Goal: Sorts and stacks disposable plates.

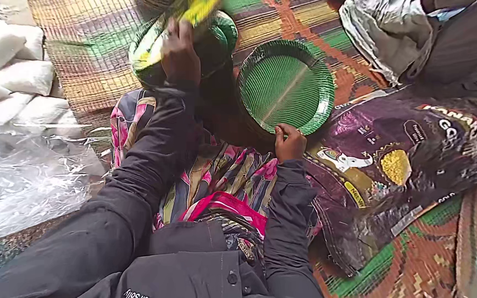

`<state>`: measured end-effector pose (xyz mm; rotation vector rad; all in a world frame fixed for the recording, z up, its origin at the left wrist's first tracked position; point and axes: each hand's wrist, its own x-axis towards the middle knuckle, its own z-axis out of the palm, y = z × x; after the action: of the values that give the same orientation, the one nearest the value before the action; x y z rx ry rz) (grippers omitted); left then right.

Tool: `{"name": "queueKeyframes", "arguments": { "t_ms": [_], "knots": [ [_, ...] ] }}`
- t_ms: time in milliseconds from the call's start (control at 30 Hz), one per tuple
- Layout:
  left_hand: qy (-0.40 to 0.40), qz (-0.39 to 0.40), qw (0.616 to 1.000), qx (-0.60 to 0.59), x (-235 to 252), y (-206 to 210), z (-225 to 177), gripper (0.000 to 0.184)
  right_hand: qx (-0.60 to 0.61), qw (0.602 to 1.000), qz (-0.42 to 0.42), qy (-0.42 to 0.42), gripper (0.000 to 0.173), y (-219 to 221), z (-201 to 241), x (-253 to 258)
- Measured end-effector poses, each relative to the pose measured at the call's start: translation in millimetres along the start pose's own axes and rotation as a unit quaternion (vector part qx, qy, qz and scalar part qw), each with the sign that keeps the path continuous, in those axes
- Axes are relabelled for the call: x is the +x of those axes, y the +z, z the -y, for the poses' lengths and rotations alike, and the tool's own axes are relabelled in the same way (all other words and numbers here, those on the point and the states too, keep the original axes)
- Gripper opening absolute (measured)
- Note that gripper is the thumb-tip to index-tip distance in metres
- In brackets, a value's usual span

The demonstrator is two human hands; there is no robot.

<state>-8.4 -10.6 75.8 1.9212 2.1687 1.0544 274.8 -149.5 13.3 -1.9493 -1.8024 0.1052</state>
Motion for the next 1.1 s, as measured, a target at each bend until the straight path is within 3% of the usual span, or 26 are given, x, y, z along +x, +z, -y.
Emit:
{"name": "queueKeyframes", "arguments": {
  "t_ms": [67,167,233,300,333,400,467,500,600,667,733,800,1000,1100],
  "knots": [
    [0.077,-0.121,0.988,-0.050,10,-12,-21,0.031,0.001,1.000,-0.005,0.001,0.032,0,-1,1],
    [0.255,-0.161,0.944,-0.133,-5,-5,-65,0.023,-0.005,0.999,0.000,0.051,0.035,-8,5,5],
    [0.363,-0.098,0.913,-0.156,-30,26,-82,0.020,-0.013,0.994,-0.096,0.058,0.038,-6,5,4],
    [0.423,0.058,0.894,-0.139,-59,56,-81,0.019,-0.050,0.974,-0.215,0.053,0.060,-4,1,7],
    [0.426,0.130,0.887,-0.121,-73,68,-76,0.020,-0.066,0.974,-0.209,0.058,0.073,-7,-1,10],
    [0.420,0.184,0.881,-0.121,-97,96,-60,0.019,-0.084,0.992,-0.065,0.062,0.082,-15,0,9],
    [0.423,0.195,0.877,-0.123,-112,113,-44,0.018,-0.080,0.983,0.147,0.075,0.070,-9,-5,8],
    [0.421,0.205,0.876,-0.116,-110,112,-40,0.021,-0.090,0.968,0.215,0.093,0.069,-1,-6,10],
    [0.331,0.181,0.923,-0.075,-91,95,-33,0.029,-0.118,0.959,0.236,0.108,0.072,15,-7,18],
    [0.179,0.231,0.956,0.010,-72,75,-25,0.056,-0.117,0.961,0.224,0.111,0.073,16,-8,22],
    [0.044,0.307,0.945,0.108,-57,66,-6,0.064,-0.113,0.961,0.224,0.115,0.071,15,-7,22],
    [-0.045,0.378,0.907,0.179,-48,68,11,0.044,-0.109,0.961,0.227,0.116,0.066,14,-4,20],
    [-0.116,0.381,0.905,0.146,-43,55,8,0.032,-0.056,0.978,0.182,0.087,0.051,7,2,8],
    [-0.131,0.387,0.907,0.103,-31,38,17,0.039,-0.030,0.991,0.118,0.052,0.047,3,-1,3]
  ]
}}
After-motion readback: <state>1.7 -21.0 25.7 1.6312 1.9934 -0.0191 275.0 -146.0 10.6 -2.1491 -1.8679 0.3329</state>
